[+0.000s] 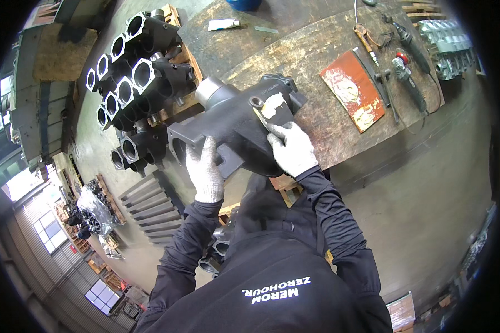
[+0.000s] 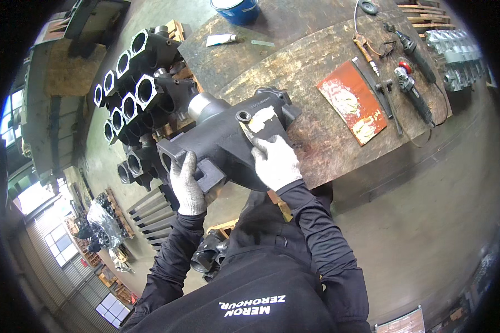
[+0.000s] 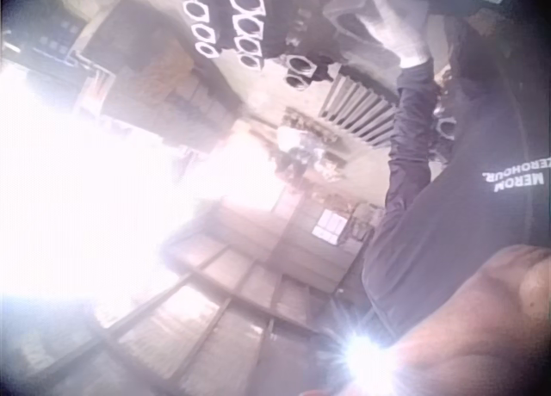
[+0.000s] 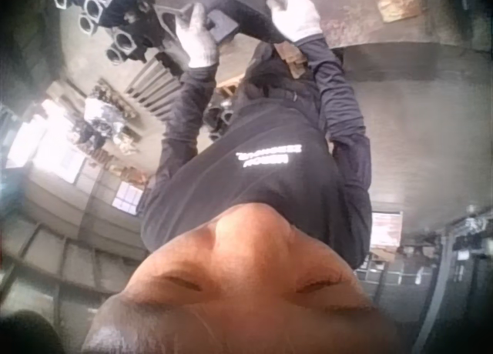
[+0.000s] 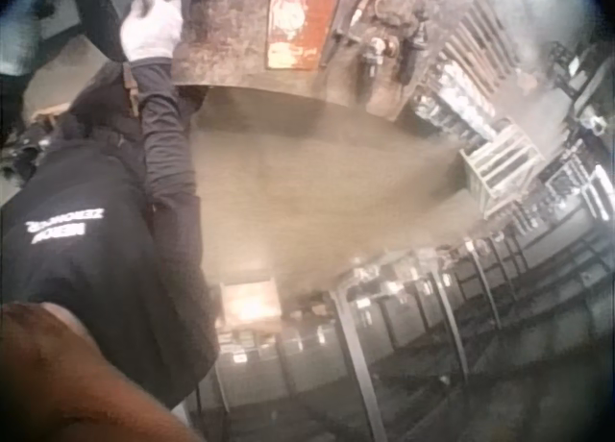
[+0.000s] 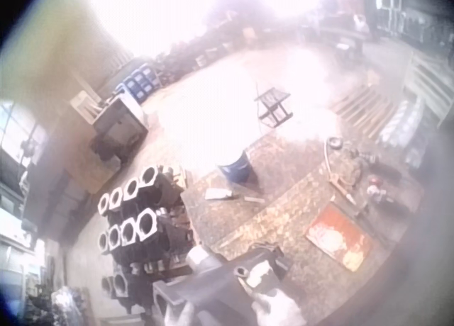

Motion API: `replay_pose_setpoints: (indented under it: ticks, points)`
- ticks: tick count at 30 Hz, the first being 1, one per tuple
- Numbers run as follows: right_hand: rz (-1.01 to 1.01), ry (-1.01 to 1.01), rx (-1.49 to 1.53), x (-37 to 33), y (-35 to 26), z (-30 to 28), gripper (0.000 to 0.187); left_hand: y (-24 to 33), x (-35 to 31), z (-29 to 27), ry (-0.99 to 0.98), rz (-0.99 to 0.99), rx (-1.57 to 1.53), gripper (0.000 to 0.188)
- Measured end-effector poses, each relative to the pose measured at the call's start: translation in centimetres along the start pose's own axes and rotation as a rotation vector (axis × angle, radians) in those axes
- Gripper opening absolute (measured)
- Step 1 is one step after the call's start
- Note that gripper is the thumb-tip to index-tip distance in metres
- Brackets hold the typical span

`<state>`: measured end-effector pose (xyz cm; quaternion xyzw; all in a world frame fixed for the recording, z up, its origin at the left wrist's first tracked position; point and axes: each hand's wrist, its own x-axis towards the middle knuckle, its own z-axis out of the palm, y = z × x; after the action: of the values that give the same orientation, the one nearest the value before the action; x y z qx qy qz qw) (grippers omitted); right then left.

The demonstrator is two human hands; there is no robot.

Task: The person picks up a black metal manifold and uses a small brush to apply a yellowish paste around a circular port and along the body of the part. The person rotates the manifold to reach different areas while continuing to apply the paste.

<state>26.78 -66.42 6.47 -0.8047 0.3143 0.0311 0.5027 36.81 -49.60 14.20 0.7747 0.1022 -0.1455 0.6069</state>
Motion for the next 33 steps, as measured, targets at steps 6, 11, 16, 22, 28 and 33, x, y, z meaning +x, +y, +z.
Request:
replay_pose_setpoints:
  ticks: [6,11,16,22,28,33]
  points:
    - [-0.093,-0.008,-0.105,-1.4,-2.0,0.2,0.027,0.3,-0.6,0.0,-0.015,-0.012,0.028,0.042]
    - [-0.074,-0.037,0.051,-1.3,-1.6,-0.4,0.029,0.4,-0.6,0.1,-0.004,-0.022,0.036,0.042]
    - [-0.002,-0.041,0.032,-0.2,-0.2,-0.2,0.031,0.5,-0.6,0.2,0.003,-0.018,0.035,0.041]
    - [-0.114,-0.046,-0.01,-0.9,-0.4,-0.2,0.03,0.4,-0.5,0.1,0.0,-0.029,0.041,0.04]
    - [-0.185,0.025,-0.016,-2.3,-1.6,-0.6,0.036,0.1,-0.4,0.6,0.045,0.003,0.01,0.037]
    - [-0.287,-0.022,0.036,-3.4,-2.0,-1.5,0.037,0.3,-0.8,0.2,0.028,-0.009,0.037,0.033]
